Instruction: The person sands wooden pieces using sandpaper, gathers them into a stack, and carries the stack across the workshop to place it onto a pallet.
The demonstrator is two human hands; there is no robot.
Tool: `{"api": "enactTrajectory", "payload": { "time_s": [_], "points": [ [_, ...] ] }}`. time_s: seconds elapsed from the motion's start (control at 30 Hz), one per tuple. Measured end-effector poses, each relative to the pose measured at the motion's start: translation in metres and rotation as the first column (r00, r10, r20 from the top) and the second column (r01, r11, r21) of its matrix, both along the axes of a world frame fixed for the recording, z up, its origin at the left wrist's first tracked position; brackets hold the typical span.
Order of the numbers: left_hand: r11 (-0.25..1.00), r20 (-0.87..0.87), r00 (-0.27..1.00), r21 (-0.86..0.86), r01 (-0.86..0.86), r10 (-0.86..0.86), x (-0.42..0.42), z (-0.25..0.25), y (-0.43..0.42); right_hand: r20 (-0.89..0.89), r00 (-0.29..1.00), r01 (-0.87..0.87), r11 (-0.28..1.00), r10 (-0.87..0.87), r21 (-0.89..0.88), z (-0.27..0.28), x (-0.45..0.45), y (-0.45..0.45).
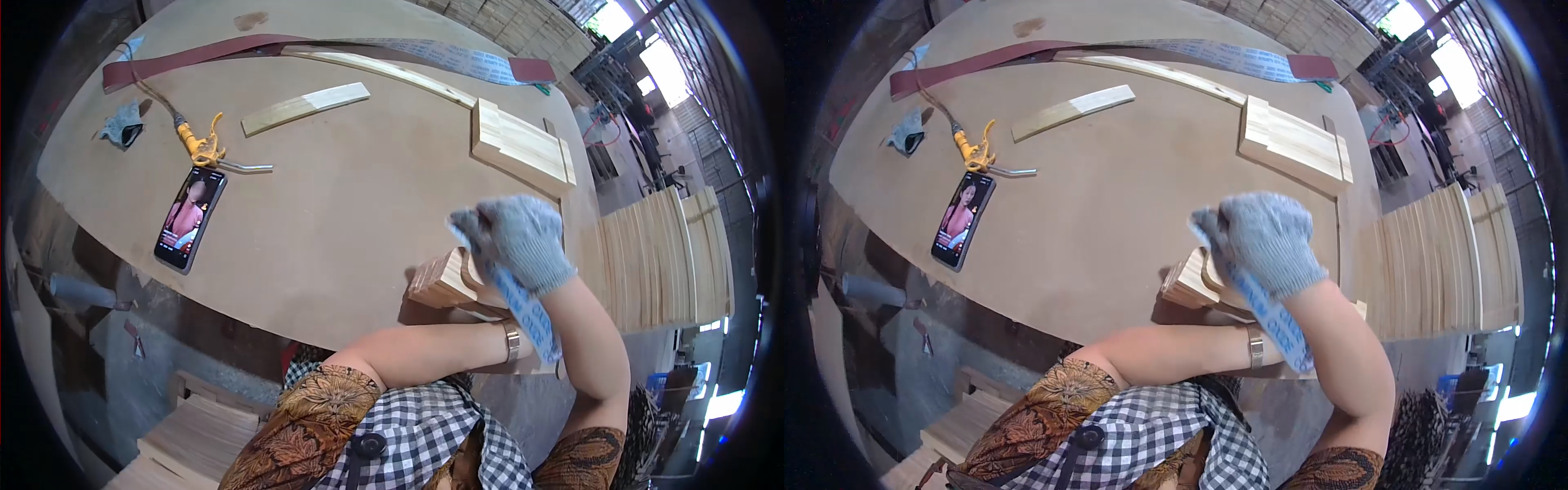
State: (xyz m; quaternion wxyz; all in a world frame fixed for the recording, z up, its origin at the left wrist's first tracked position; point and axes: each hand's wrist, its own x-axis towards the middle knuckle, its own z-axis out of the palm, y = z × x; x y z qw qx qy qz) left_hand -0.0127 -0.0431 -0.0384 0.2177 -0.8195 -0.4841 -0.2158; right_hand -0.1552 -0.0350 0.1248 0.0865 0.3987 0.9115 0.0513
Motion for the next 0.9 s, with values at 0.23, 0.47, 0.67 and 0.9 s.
{"api": "enactTrajectory", "payload": {
  "time_s": [0.23, 0.47, 0.67, 0.9],
  "points": [
    [0.997, -0.006, 0.998, 0.028, -0.066, 0.066, -0.004, -0.013, 0.006, -0.257, 0.966, -0.067, 0.975, 0.01, -0.214, 0.021, 0.01, 0.001],
    [0.999, 0.056, 0.998, 0.005, -0.038, 0.038, -0.012, 0.004, -0.004, -0.066, 0.996, -0.066, 0.998, 0.067, 0.014, -0.012, -0.004, -0.018],
    [1.0, 0.085, 0.996, -0.011, -0.029, 0.029, -0.015, 0.009, -0.007, -0.064, 0.981, 0.181, 0.982, -0.184, -0.044, 0.0, -0.01, 0.038],
    [0.998, 0.209, 0.978, -0.058, 0.016, -0.004, -0.03, 0.026, -0.018, 0.139, 0.987, -0.072, 0.995, 0.081, -0.065, 0.018, -0.007, -0.046]
  ]
}}
